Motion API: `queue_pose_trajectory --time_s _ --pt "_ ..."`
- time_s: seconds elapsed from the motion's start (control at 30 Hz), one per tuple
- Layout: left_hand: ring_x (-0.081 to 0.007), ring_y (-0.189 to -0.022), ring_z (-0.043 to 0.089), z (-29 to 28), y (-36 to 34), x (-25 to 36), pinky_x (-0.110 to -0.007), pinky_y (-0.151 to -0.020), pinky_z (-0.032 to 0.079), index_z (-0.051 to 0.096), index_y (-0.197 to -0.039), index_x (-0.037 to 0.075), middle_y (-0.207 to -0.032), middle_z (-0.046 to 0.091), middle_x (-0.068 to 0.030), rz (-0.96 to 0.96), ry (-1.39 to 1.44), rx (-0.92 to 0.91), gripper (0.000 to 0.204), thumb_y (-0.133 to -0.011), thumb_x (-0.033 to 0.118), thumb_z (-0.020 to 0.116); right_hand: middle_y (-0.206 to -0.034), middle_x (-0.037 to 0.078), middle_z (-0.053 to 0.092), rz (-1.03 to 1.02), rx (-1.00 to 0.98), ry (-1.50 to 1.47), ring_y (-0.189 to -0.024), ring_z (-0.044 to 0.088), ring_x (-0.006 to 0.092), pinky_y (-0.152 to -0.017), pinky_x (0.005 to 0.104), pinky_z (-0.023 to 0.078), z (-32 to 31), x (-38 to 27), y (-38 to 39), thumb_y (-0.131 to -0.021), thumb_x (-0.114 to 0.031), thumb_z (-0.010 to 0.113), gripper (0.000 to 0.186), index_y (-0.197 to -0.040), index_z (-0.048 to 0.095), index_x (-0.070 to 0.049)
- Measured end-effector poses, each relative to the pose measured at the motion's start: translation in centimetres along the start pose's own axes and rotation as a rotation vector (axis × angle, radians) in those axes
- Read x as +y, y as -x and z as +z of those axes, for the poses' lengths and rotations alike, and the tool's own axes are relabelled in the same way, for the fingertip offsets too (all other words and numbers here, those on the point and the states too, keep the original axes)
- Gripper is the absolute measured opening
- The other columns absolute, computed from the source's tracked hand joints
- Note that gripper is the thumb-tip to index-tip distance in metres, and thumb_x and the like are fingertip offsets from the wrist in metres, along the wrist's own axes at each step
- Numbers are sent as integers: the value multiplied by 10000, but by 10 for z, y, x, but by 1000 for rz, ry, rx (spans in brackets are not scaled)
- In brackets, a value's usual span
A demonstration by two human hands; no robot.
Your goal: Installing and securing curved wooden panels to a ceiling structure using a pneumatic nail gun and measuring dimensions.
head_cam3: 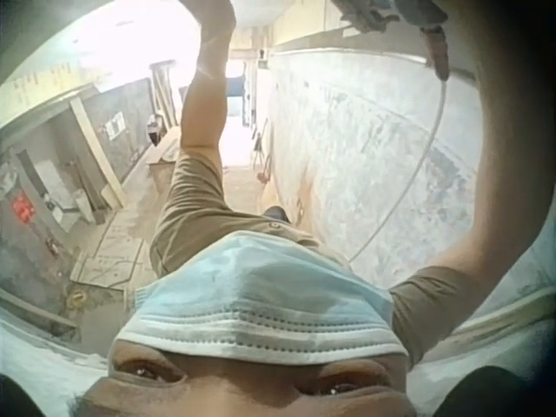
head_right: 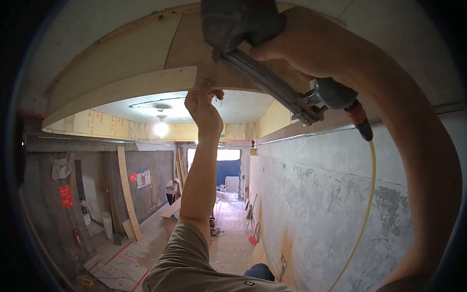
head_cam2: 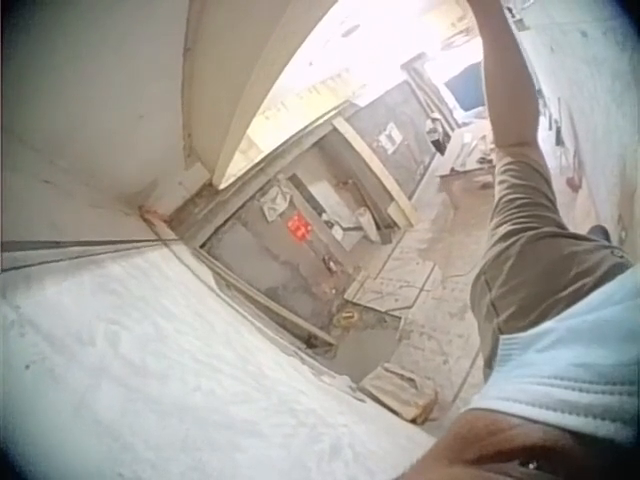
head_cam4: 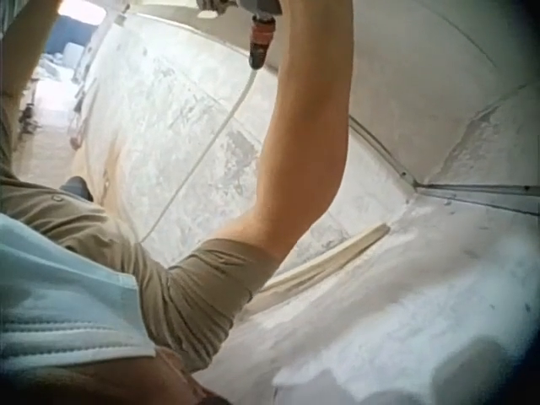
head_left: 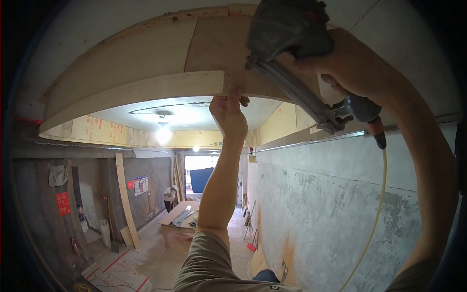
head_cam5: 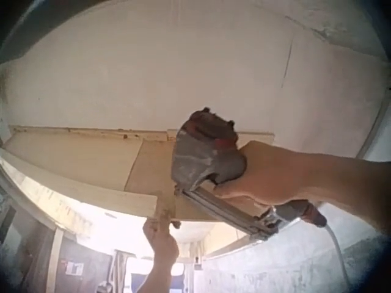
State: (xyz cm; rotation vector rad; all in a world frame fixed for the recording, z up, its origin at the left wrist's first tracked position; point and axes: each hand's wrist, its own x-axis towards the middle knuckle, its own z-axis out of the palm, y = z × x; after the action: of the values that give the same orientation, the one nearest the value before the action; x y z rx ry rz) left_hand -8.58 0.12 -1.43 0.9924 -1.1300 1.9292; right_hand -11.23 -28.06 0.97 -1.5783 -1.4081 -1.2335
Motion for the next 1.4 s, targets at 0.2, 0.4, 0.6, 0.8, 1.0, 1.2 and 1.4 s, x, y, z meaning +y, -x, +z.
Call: queue_pose_trajectory --time_s 0.2,0.4,0.6,0.8,1.0,1.2,1.4 --pt "-76 -573 404 -4 -1 -6 -265 -546 303 560 -743 79 -651 496 20 56 28 -12 260 -979 171 616 -542 17 566 -4 -89 -68 -420 544 113 -460 286 438 6 -13 -10 -876 -269 733 235 -826 660 -51" --pt "-65 -559 372 -2 0 -4 -268 -531 275 509 -671 97 -615 442 34 33 50 13 314 -952 141 642 -544 27 569 18 -151 17 -416 540 117 -457 297 447 9 -15 -23 -880 -292 729 258 -824 659 -50" --pt "-57 -517 303 -10 0 -2 -259 -512 226 436 -611 117 -571 374 49 -8 15 18 409 -956 155 652 -534 25 564 4 -158 23 -406 528 118 -450 306 441 10 -14 -27 -874 -334 738 297 -835 664 -49" --pt "-56 -514 287 -10 0 -1 -259 -504 210 428 -601 117 -564 355 51 -16 5 -4 435 -965 183 656 -541 28 564 3 -161 65 -404 523 125 -455 306 446 9 -17 -23 -875 -348 737 312 -900 668 -44" --pt "-57 -519 292 -13 -1 -3 -260 -498 207 430 -604 113 -571 359 46 12 17 -22 440 -969 197 661 -532 19 549 -25 -132 57 -400 510 114 -436 293 418 10 -13 -21 -863 -310 751 283 -893 676 -38" --pt "-54 -535 304 -12 2 2 -253 -506 220 453 -636 113 -591 388 54 -70 25 -50 414 -977 216 666 -521 12 532 49 -110 62 -385 474 87 -407 255 360 -13 0 4 -878 -201 733 189 -821 655 -38" --pt "-164 -683 529 -14 34 41 -348 -678 380 596 -795 108 -749 577 -21 480 -888 -425 224 -846 213 787 -493 7 524 28 32 -7 -375 511 111 -433 273 412 -29 37 8 -891 -253 722 266 -718 629 -72"
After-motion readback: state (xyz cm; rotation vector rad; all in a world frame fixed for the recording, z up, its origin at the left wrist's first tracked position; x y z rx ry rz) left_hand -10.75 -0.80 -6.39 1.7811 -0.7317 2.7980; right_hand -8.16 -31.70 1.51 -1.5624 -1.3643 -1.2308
